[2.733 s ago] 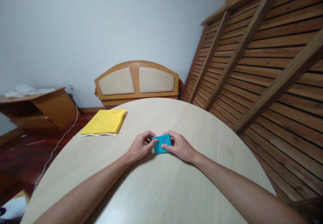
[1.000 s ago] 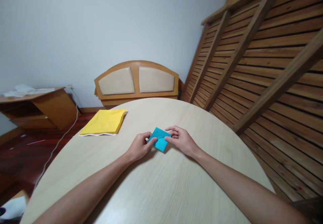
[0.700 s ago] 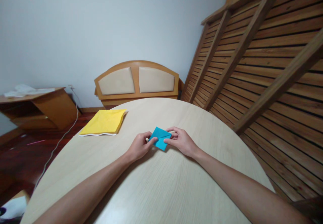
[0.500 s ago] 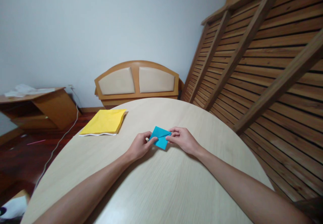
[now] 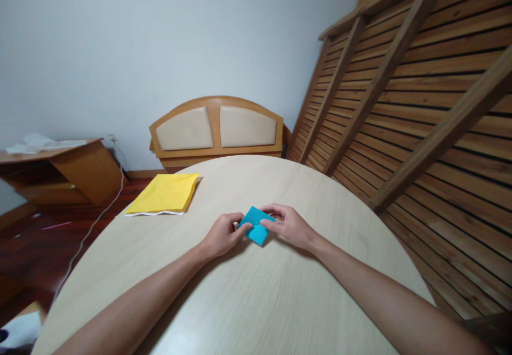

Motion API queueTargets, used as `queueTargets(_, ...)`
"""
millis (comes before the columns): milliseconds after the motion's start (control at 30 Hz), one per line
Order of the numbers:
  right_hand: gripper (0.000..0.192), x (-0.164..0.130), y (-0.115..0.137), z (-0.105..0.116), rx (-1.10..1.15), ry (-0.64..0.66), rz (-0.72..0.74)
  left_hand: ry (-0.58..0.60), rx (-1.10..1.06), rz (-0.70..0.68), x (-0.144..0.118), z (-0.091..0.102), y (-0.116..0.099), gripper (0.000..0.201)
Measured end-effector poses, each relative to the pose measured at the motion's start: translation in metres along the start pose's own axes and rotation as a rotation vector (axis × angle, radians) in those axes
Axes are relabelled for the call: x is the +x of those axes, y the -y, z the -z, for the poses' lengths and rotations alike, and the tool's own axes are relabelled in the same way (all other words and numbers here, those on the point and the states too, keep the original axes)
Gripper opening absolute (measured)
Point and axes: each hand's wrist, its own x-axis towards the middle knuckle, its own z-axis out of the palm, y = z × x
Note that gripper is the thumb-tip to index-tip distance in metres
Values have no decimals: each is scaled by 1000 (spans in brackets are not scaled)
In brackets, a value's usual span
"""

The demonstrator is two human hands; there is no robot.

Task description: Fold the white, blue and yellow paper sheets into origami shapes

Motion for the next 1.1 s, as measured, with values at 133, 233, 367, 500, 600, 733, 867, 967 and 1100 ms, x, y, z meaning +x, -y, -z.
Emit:
queueTargets(133,27,-2,4,-8,-74,0,4,50,25,-35,-1,-1,-4,34)
queueTargets(233,27,-1,4,-6,-75,-23,-4,52,-23,-7,0,-1,-3,36)
queueTargets(367,32,-1,3,-2,-31,-16,-38,-15,-97,52,2,1,-1,38)
queueTargets(500,33,-1,0,-1,-28,-14,-70,-40,-117,63,2,2,1,39)
queueTargets(600,32,0,-2,1,-38,0,-66,-31,-117,61,2,2,2,40)
queueTargets(733,29,1,-2,7,-24,54,-86,-46,-117,72,3,2,3,39)
queueTargets(867,29,2,-1,12,-16,53,-111,-61,-110,79,3,3,5,39)
queueTargets(967,30,2,-2,12,-18,35,-96,-39,-103,81,3,3,4,40)
queueTargets(1100,31,1,0,8,-35,36,-42,46,-108,58,1,2,1,40)
